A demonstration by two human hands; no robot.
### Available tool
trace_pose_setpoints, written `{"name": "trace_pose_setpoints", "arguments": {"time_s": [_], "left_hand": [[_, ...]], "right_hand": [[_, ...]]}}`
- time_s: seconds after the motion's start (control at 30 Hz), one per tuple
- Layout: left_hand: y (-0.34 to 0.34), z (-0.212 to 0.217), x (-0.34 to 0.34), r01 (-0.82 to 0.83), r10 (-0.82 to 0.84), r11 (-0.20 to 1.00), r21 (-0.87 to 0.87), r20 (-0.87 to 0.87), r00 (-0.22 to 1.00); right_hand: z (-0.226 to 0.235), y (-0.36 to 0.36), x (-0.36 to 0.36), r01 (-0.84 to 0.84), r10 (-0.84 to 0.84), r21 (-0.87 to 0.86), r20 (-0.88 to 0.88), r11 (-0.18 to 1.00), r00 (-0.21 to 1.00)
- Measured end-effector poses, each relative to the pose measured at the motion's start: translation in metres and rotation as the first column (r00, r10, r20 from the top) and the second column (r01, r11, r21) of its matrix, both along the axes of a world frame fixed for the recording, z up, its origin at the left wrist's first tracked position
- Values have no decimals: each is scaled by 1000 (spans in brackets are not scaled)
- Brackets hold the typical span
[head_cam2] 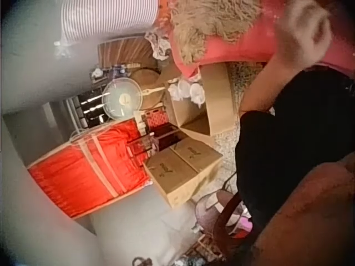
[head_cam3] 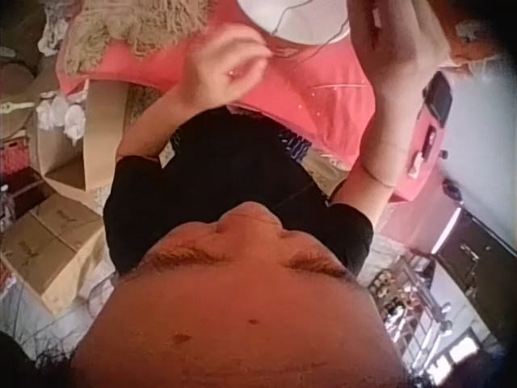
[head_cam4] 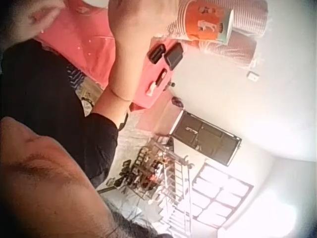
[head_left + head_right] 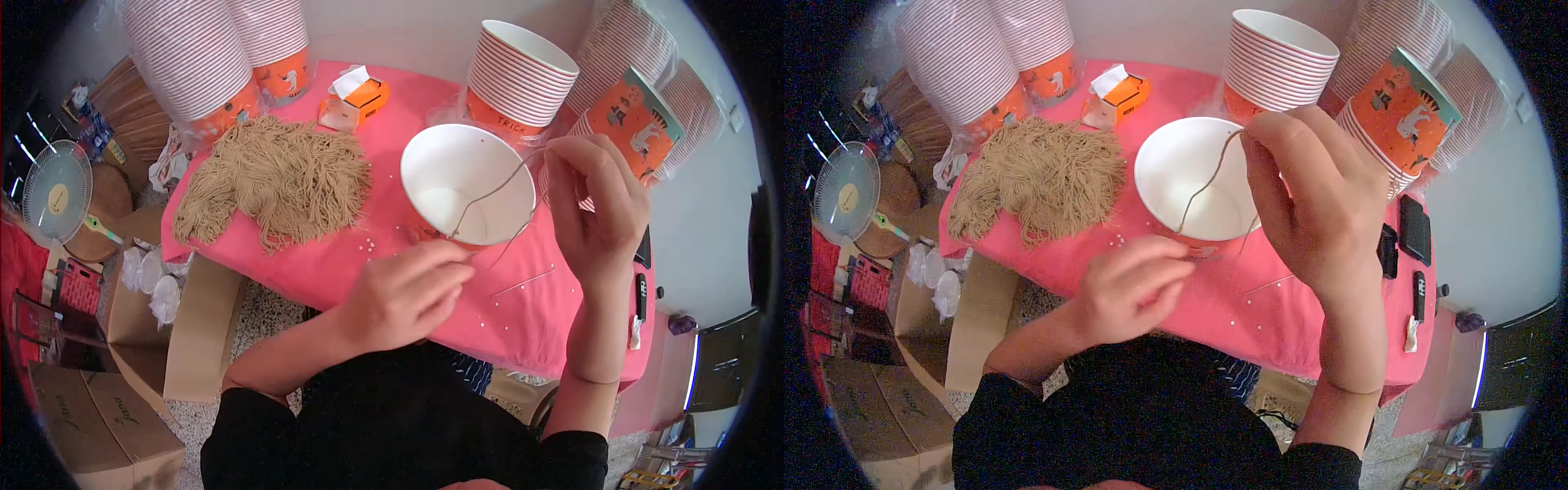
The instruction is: Attaching strings to paper buckets to create handles.
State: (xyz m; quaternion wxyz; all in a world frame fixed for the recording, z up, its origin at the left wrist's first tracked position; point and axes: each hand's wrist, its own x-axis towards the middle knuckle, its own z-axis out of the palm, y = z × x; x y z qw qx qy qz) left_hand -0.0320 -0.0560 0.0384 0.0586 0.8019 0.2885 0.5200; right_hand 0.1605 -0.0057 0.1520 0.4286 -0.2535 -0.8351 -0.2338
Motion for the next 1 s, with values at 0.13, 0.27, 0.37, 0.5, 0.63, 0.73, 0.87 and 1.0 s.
{"name": "trace_pose_setpoints", "arguments": {"time_s": [0.13, 0.27, 0.37, 0.5, 0.63, 0.73, 0.87, 1.0], "left_hand": [[9, -7, 16, -18, 15, 1000, -17, -123, 992], [28, -4, -4, -78, 72, 995, -64, -102, 992], [47, -3, -31, -151, 150, 984, -94, -25, 988], [52, 17, -47, -305, 301, 931, -201, -50, 952], [51, 42, -9, 30, 65, 959, -281, 320, 945], [46, 52, 10, 538, -323, 684, -493, 456, 829], [49, 57, 1, 438, -257, 752, -492, 393, 883], [50, 53, -29, 236, -72, 860, -451, 352, 933]], "right_hand": [[-4, -4, 6, -270, 120, -372, -379, 888, 918], [-4, -6, 39, -654, 122, -735, -643, 178, 756], [-15, -1, 62, -666, 63, -725, -667, 176, 743], [-13, 10, 72, -747, 11, -600, -778, 286, 628], [-10, 7, 45, -594, 1, -757, -617, 274, 787], [-12, 3, 15, -685, 146, -712, -669, 156, 729], [-17, -2, 34, -531, 81, -830, -526, 169, 847], [-43, 1, 64, -426, -42, -897, -433, 117, 900]]}}
